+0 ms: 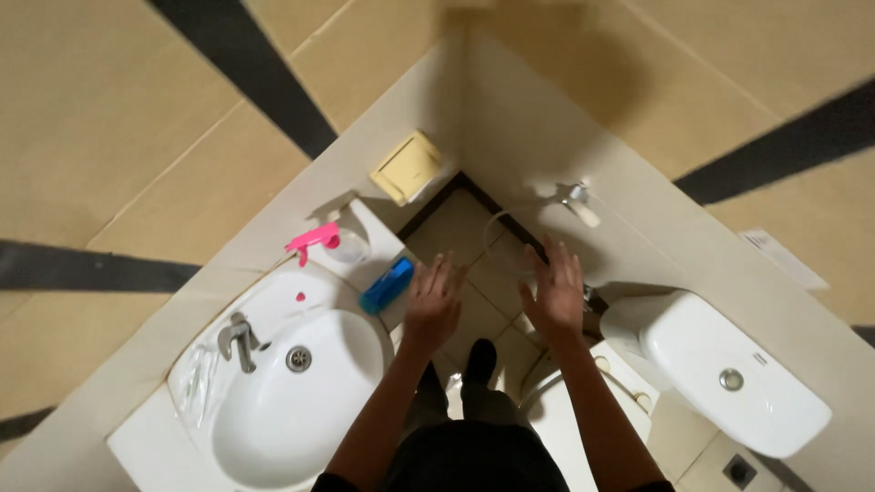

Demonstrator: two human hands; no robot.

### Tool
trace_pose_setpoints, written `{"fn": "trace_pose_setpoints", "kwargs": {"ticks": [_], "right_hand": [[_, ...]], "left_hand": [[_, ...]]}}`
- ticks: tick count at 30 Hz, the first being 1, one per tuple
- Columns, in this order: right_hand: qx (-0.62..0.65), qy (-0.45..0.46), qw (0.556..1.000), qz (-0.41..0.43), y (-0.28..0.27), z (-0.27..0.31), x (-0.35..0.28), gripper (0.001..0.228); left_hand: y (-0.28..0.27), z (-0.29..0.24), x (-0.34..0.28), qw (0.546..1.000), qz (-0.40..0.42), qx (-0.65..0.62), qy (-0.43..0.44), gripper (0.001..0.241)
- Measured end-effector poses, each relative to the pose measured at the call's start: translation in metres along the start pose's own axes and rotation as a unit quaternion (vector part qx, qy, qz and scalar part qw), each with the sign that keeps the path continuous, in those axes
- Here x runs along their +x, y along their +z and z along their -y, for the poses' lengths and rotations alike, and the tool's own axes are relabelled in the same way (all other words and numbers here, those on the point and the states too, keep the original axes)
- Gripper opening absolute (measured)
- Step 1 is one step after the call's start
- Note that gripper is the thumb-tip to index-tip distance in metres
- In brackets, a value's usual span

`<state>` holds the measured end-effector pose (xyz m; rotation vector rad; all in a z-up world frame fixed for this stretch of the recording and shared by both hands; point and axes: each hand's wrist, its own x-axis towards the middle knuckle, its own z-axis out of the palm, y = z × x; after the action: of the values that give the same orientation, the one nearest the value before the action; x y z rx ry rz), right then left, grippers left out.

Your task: The person scrubs the tiled bathroom floor with a blue brush, then uses a handheld bidet sprayer to rinse the floor and toilet area. The brush is placed on the sink counter, and the sprayer is returned to its holder.

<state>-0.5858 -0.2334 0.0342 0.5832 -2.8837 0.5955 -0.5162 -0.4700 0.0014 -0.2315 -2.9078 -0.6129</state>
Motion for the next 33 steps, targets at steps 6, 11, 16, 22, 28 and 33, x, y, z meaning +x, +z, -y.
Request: {"fn": "trace_pose_setpoints", "kwargs": {"ticks": [6,11,16,22,28,33], "right_hand": [[-0.013,0.066,0.997,-0.027,-0.037,-0.022,-0.022,0.076],[-0.019,0.093,0.993,-0.064,-0.048,-0.04,-0.04,0.075],[0.001,0.11,0.989,-0.099,-0.045,-0.062,-0.04,0.069],[-0.011,0.153,0.985,-0.075,-0.022,-0.072,-0.025,0.075],[-0.01,0.185,0.981,-0.057,0.01,-0.097,0.033,0.072],[-0.031,0.188,0.981,-0.04,0.026,-0.123,0.064,0.066]], "left_hand": [[-0.002,-0.049,0.051,0.997,0.045,-0.007,0.068,0.075],[0.013,-0.074,0.07,0.991,0.058,0.027,0.116,0.079],[0.035,-0.082,0.1,0.983,0.085,0.063,0.15,0.083],[0.075,-0.075,0.129,0.979,0.065,0.012,0.194,0.083],[0.133,-0.061,0.201,0.977,0.031,-0.03,0.207,0.074],[0.161,-0.051,0.238,0.964,0.065,-0.063,0.25,0.076]]}}
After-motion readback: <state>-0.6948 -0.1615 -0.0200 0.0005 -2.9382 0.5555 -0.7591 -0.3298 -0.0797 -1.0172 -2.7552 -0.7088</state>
